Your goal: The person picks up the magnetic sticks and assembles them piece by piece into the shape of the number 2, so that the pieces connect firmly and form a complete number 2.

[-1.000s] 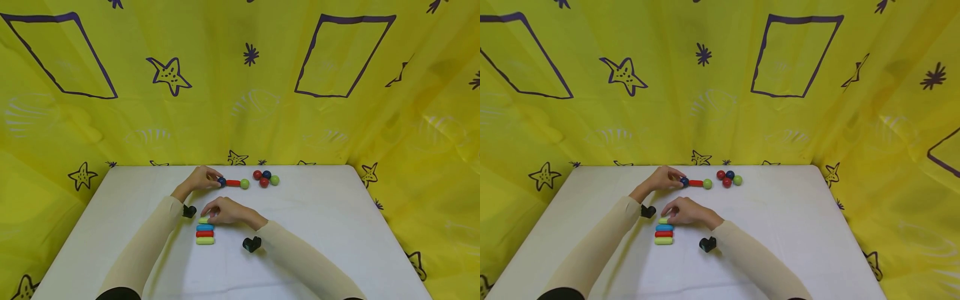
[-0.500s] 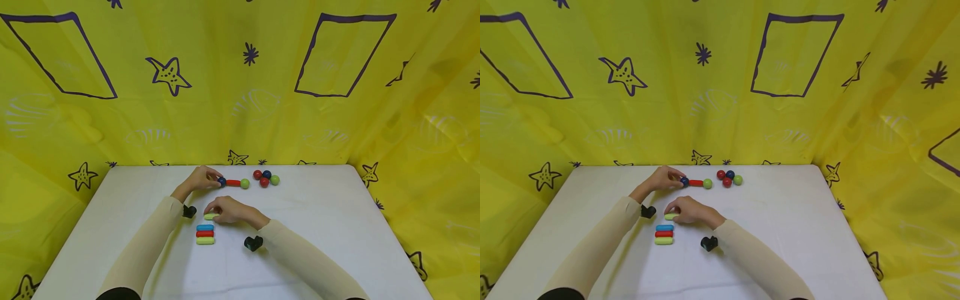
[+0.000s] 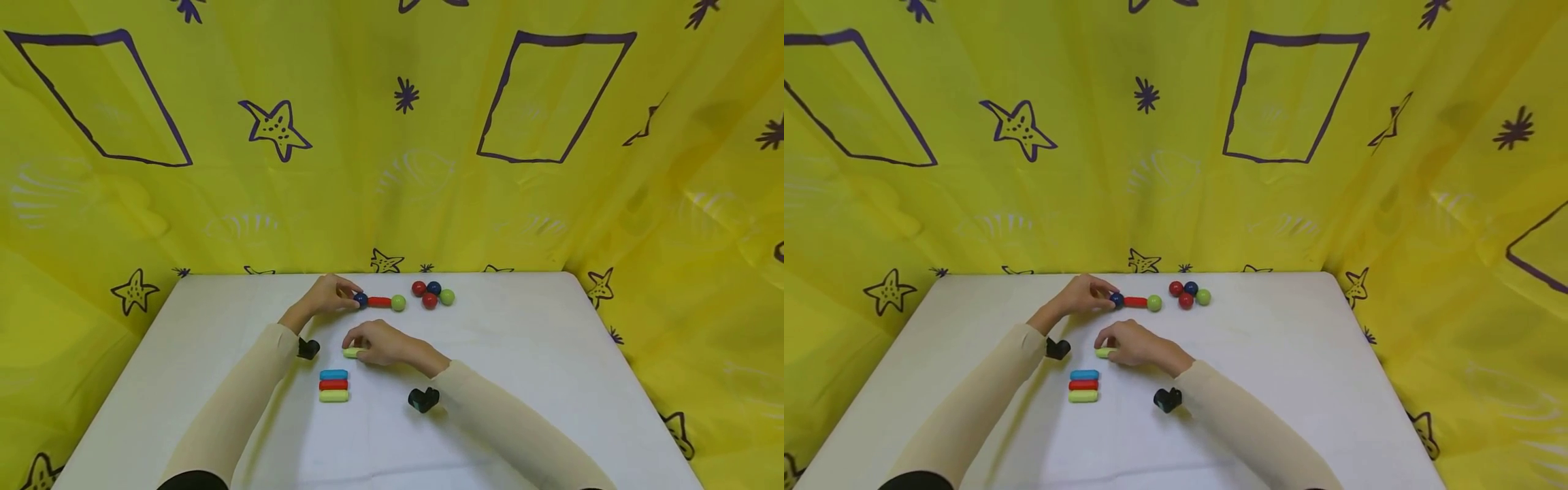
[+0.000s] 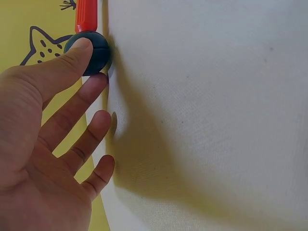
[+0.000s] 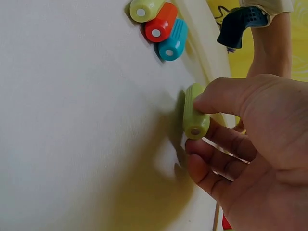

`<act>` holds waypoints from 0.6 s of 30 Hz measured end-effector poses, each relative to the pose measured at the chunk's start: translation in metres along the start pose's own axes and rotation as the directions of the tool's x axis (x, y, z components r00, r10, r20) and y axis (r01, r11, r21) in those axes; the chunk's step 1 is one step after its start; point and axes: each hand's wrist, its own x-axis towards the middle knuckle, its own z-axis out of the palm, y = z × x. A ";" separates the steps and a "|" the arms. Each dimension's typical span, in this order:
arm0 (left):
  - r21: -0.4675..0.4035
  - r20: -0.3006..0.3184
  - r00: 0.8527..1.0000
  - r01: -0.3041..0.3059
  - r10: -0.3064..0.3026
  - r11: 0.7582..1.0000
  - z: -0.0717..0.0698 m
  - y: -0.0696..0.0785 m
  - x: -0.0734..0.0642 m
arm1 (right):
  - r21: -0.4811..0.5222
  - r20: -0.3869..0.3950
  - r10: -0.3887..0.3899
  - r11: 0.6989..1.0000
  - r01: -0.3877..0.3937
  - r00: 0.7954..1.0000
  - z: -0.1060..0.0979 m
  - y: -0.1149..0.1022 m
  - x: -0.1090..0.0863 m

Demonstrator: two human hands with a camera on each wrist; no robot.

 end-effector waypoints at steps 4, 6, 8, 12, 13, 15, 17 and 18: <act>-0.002 -0.001 1.000 0.006 -0.006 1.000 0.000 0.000 0.000 | 0.008 -0.007 0.004 1.000 -0.003 1.000 -0.004 0.004 -0.008; 0.000 -0.004 1.000 0.008 -0.008 1.000 0.001 -0.002 0.000 | 0.031 -0.021 0.010 0.999 -0.009 1.000 -0.006 0.007 -0.012; 0.005 -0.006 1.000 0.007 -0.007 1.000 0.002 -0.003 0.000 | 0.059 -0.045 0.019 0.998 -0.016 0.999 -0.008 0.010 -0.016; 0.018 -0.011 1.000 0.004 -0.004 1.000 0.003 -0.004 0.001 | 0.122 -0.115 0.047 0.992 -0.033 0.992 -0.013 0.016 -0.026; 0.023 -0.012 1.000 0.000 0.000 1.000 0.003 -0.004 0.001 | 0.132 -0.138 0.053 0.991 -0.035 0.989 -0.015 0.018 -0.029; 0.026 -0.015 1.000 -0.006 0.006 1.000 0.004 -0.004 0.001 | 0.156 -0.189 0.061 0.987 -0.032 0.980 -0.020 0.020 -0.035; 0.028 -0.017 1.000 -0.010 0.010 1.000 0.003 -0.003 0.000 | 0.176 -0.241 0.060 0.984 -0.018 0.969 -0.024 0.023 -0.041; 0.030 -0.018 1.000 -0.012 0.013 0.999 0.003 -0.002 0.000 | 0.183 -0.266 0.059 0.983 -0.010 0.962 -0.027 0.025 -0.044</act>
